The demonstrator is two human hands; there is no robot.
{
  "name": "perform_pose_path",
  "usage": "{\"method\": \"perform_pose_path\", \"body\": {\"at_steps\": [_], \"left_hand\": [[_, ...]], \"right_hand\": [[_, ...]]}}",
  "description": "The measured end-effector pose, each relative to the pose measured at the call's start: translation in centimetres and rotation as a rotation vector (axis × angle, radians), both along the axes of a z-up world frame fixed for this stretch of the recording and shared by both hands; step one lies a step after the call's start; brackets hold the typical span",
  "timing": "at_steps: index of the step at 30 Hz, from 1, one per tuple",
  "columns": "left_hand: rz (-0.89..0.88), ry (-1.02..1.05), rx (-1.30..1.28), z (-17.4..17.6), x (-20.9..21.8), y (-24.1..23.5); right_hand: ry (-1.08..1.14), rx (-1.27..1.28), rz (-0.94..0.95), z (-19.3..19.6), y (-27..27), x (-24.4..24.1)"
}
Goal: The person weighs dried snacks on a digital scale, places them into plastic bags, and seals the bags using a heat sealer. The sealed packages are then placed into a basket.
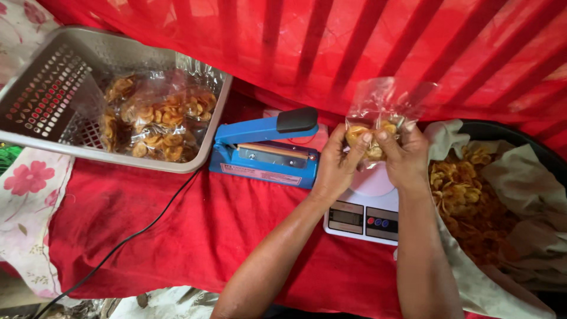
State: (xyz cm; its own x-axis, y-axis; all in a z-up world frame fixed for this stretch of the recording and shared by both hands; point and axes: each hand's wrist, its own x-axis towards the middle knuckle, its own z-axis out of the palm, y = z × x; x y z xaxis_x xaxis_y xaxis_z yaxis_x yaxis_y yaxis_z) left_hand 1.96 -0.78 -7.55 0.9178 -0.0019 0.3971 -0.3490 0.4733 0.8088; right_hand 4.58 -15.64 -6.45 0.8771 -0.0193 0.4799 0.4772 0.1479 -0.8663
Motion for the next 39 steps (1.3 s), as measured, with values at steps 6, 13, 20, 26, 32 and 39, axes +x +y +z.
{"method": "perform_pose_path", "body": {"at_steps": [6, 13, 20, 26, 32, 39], "left_hand": [[-0.001, -0.067, 0.061, -0.1, -0.1, -0.6], [-0.042, -0.045, 0.021, -0.5, -0.1, -0.8], [0.116, -0.166, 0.010, -1.0, 0.8, -0.1], [0.053, 0.045, -0.184, -1.4, 1.4, -0.5], [0.032, 0.106, -0.177, -1.3, 1.3, -0.5], [0.079, 0.156, -0.147, -1.3, 1.5, -0.2]], "right_hand": [[0.021, 0.144, 0.028, -1.0, -0.6, -0.4], [-0.008, 0.178, 0.073, -0.9, -0.2, -0.8], [0.091, 0.045, 0.091, 0.1, -0.6, -1.3], [0.212, 0.208, 0.074, -0.1, -1.3, -0.7], [0.170, 0.172, 0.078, 0.2, -1.4, -0.8], [0.200, 0.190, 0.069, 0.0, -1.7, -0.5]]}}
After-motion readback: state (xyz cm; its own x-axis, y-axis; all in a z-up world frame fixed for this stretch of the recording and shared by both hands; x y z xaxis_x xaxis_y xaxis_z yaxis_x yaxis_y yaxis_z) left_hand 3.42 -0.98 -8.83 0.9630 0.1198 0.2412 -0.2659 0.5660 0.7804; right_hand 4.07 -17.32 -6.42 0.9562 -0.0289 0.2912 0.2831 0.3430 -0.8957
